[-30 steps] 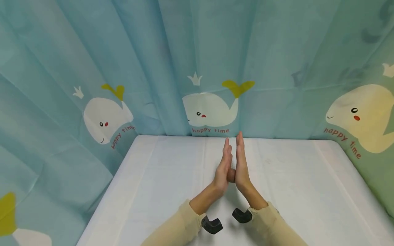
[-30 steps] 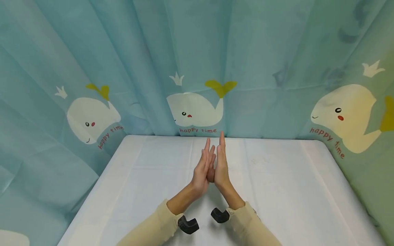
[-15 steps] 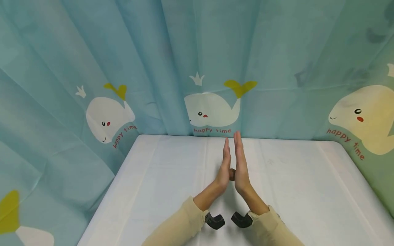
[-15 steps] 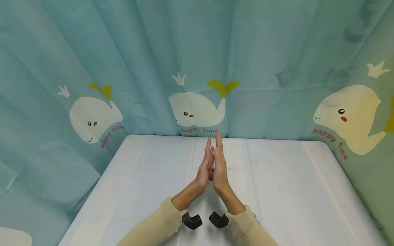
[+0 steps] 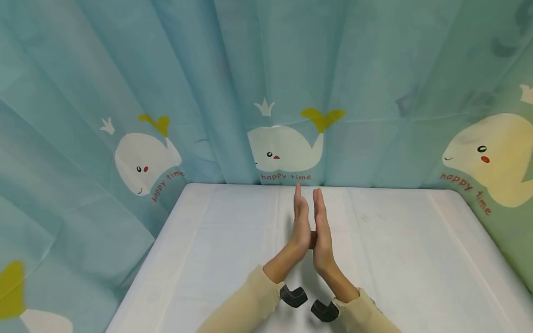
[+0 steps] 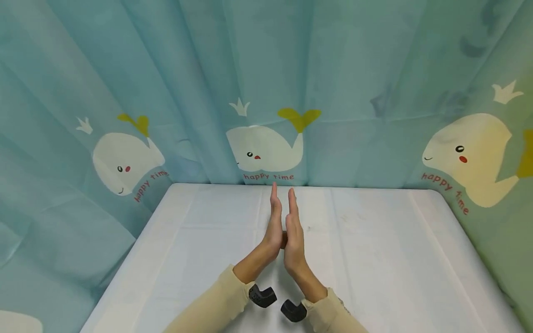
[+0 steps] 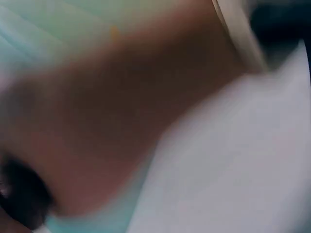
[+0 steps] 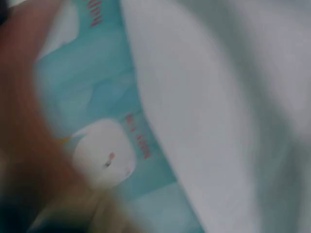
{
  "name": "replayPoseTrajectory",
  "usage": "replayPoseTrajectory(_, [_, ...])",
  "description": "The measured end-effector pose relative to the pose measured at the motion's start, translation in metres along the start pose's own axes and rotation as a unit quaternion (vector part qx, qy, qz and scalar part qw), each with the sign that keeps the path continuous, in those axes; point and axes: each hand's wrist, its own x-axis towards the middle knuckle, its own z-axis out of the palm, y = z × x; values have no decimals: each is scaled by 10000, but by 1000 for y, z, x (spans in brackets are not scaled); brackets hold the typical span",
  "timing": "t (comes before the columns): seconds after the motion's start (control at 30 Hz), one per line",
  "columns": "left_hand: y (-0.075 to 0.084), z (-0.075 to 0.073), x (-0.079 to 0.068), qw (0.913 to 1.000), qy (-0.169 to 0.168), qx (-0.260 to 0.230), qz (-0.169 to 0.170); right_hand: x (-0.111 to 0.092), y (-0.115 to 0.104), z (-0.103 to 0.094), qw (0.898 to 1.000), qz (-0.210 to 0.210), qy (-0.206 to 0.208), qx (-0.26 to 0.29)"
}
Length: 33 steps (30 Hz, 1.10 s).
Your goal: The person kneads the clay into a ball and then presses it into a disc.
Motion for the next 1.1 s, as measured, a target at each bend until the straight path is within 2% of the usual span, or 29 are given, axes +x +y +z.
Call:
replayPoseTrajectory(0.07, [-6, 1, 3, 9993, 347, 53, -94, -3, -7, 3, 9998, -130, 5, -143])
replayPoseTrajectory(0.13, [-9, 3, 3, 9990, 434, -23, -87, 1, -9, 2, 9995, -112, -8, -281])
replayPoseTrajectory(0.23, [-8, 5, -3, 9998, -76, -173, -38, 15, -3, -5, 9989, 38, 121, -462])
replayPoseTrajectory(0.33, [-2, 6, -12, 9970, -589, -420, -285, 24, 11, -16, 9980, 296, 282, -478])
replayPoseTrajectory(0.43, [4, 4, -13, 9933, -551, -824, -592, 19, 19, -18, 9979, 528, 191, -331])
replayPoseTrajectory(0.57, [4, -2, 0, 9878, -257, -1357, -718, 2, 7, -3, 9972, 110, -159, -720])
replayPoseTrajectory(0.63, [0, -4, 6, 9860, -420, -1457, -688, 0, -3, 3, 9925, -283, -250, -1161])
replayPoseTrajectory(0.7, [-4, -4, 7, 9864, -754, -1320, -632, 6, -8, 4, 9866, -584, -221, -1508])
replayPoseTrajectory(0.8, [-4, -2, 3, 9853, -1182, -1106, -537, 23, -4, -4, 9809, -609, -76, -1847])
replayPoseTrajectory(0.87, [2, -3, -1, 9870, -1215, -961, -417, 29, 6, -12, 9835, -387, 15, -1767])
replayPoseTrajectory(0.93, [10, -4, -3, 9890, -1223, -755, -348, 28, 16, -16, 9880, -122, 92, -1536])
replayPoseTrajectory(1.03, [16, -6, -2, 9919, -1139, -533, -176, 13, 22, -12, 9949, 143, 91, -992])
replayPoseTrajectory(1.1, [15, -8, 2, 9952, -921, -317, 10, 1, 18, -4, 9973, 215, 10, -702])
